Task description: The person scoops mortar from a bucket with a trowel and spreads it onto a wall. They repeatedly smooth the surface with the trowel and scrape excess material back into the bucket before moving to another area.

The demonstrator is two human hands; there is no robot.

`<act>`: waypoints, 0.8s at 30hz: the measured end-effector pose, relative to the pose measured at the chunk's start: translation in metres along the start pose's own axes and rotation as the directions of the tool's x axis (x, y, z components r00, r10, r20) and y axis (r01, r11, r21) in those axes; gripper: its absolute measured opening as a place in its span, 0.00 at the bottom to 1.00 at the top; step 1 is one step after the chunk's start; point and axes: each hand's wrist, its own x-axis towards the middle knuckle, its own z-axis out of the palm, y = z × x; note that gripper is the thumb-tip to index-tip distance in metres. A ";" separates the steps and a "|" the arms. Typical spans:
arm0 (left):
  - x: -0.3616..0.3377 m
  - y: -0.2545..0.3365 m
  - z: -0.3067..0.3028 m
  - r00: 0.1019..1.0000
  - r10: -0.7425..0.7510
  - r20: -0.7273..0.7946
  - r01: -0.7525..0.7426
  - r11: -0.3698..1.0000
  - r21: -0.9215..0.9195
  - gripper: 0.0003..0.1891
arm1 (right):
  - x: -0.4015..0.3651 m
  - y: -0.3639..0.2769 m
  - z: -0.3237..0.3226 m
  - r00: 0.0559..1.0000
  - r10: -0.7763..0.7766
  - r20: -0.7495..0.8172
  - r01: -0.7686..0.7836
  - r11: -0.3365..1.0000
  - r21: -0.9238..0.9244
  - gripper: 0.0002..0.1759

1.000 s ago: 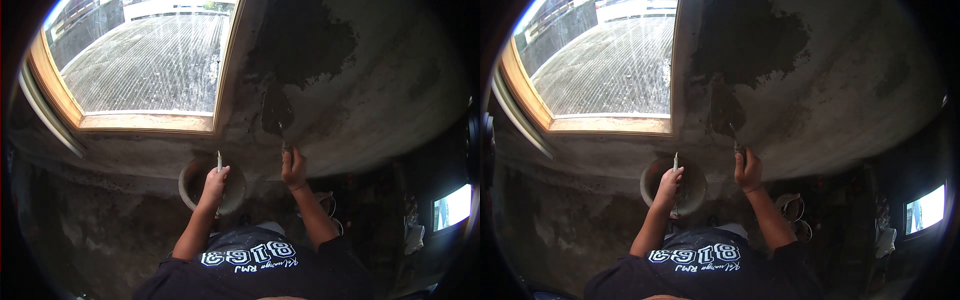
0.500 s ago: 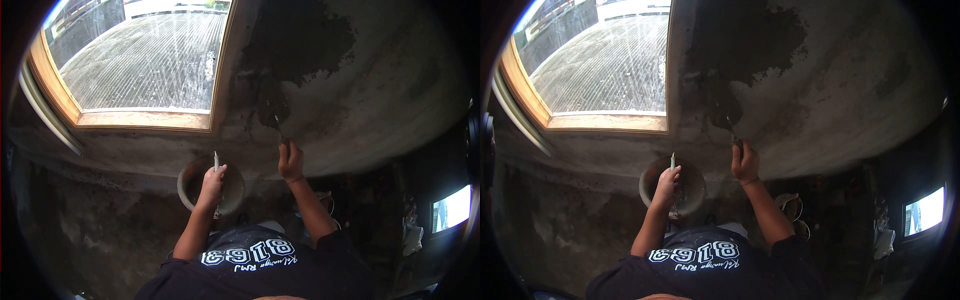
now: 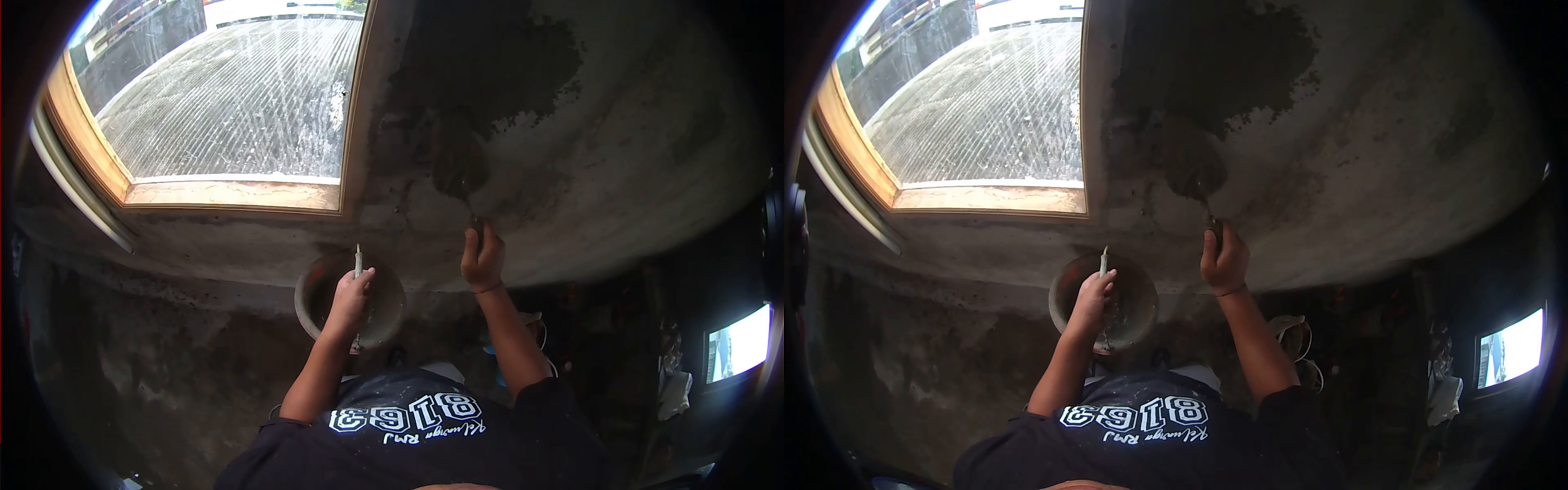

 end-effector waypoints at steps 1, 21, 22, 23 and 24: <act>0.001 -0.001 0.001 1.000 0.000 0.025 0.001 1.000 -0.021 0.16 | 0.007 -0.004 0.000 1.000 0.003 0.001 -0.003 1.000 -0.001 0.15; 0.002 -0.002 -0.002 0.996 -0.037 0.085 0.036 0.999 0.018 0.16 | 0.020 -0.011 0.009 1.000 0.023 0.000 -0.023 0.998 -0.062 0.12; -0.002 0.002 0.000 0.998 -0.029 0.060 0.028 0.999 0.026 0.16 | 0.009 -0.005 0.009 1.000 0.018 0.001 -0.018 0.998 -0.059 0.12; -0.004 0.004 0.001 0.999 -0.022 0.034 0.021 0.999 0.033 0.16 | -0.004 -0.001 0.006 0.999 0.031 0.028 -0.029 0.997 -0.075 0.14; -0.005 0.005 0.001 0.999 -0.020 0.033 0.019 0.999 0.029 0.16 | -0.012 0.004 0.005 0.997 0.047 0.055 -0.042 0.995 -0.092 0.17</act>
